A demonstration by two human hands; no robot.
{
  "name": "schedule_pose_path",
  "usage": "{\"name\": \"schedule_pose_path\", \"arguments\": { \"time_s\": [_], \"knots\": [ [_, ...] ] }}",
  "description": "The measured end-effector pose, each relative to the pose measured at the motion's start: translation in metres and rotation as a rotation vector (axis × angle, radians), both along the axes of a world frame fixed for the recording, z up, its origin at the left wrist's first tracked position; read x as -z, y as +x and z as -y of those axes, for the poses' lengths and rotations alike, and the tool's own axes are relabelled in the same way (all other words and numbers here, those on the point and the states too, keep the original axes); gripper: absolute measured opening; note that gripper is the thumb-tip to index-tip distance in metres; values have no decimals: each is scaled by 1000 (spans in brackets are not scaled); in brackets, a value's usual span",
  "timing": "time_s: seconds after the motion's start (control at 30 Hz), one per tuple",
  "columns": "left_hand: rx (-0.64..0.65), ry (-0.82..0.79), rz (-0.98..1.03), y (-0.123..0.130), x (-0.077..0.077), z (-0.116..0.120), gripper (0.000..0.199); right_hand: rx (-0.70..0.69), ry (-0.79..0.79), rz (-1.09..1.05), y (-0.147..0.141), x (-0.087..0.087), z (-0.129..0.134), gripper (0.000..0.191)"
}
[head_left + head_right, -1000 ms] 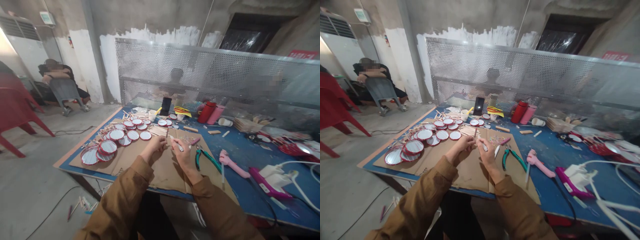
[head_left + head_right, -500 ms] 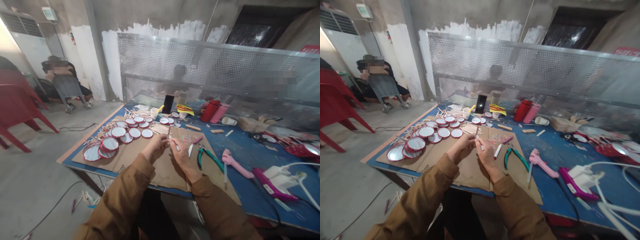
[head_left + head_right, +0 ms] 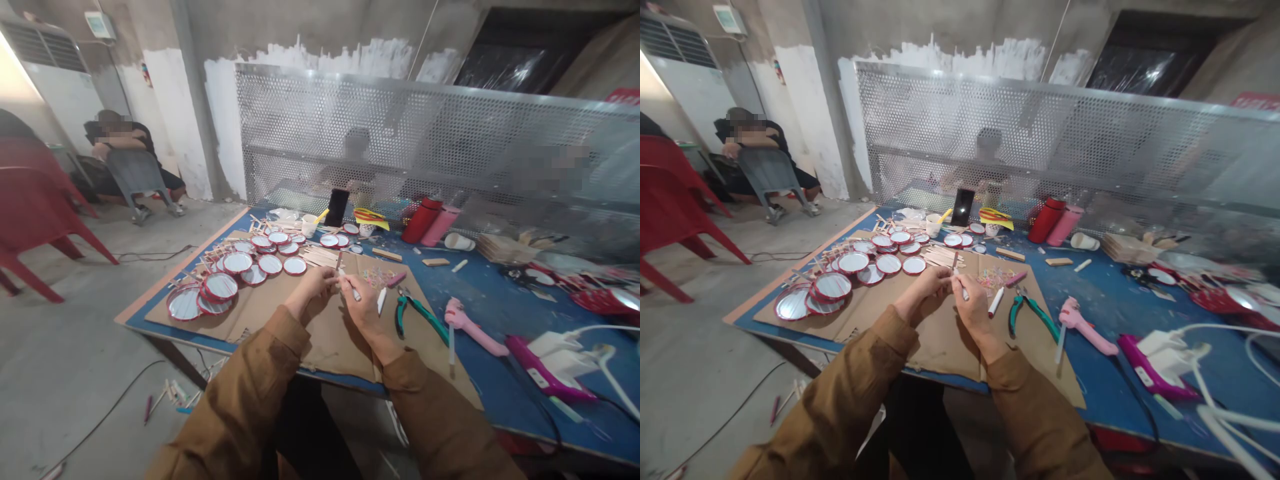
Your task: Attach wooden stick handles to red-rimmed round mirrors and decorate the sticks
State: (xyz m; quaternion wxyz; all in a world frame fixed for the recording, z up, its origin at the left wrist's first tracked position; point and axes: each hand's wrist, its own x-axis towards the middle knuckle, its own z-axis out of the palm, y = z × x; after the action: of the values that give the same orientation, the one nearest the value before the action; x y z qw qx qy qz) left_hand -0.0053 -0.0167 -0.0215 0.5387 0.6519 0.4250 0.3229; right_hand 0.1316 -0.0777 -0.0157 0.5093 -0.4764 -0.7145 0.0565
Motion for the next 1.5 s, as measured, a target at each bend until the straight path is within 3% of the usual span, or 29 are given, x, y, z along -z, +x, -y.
{"name": "schedule_pose_path", "arguments": {
  "time_s": [0.73,0.97,1.17,1.33,1.5],
  "knots": [
    [-17,-2,-34,0,0,-1,19,31,5,-3,1,0,1,30],
    [-17,3,-26,-1,-4,2,17,-16,3,29,-1,-1,2,32],
    [-22,12,-27,0,-2,1,19,42,0,16,0,-1,2,30],
    [-24,19,-20,-1,-2,2,16,-26,-2,35,-2,-1,2,31],
    [-30,8,-35,-1,-4,3,15,33,-9,26,-1,-1,3,30]
  ]
}}
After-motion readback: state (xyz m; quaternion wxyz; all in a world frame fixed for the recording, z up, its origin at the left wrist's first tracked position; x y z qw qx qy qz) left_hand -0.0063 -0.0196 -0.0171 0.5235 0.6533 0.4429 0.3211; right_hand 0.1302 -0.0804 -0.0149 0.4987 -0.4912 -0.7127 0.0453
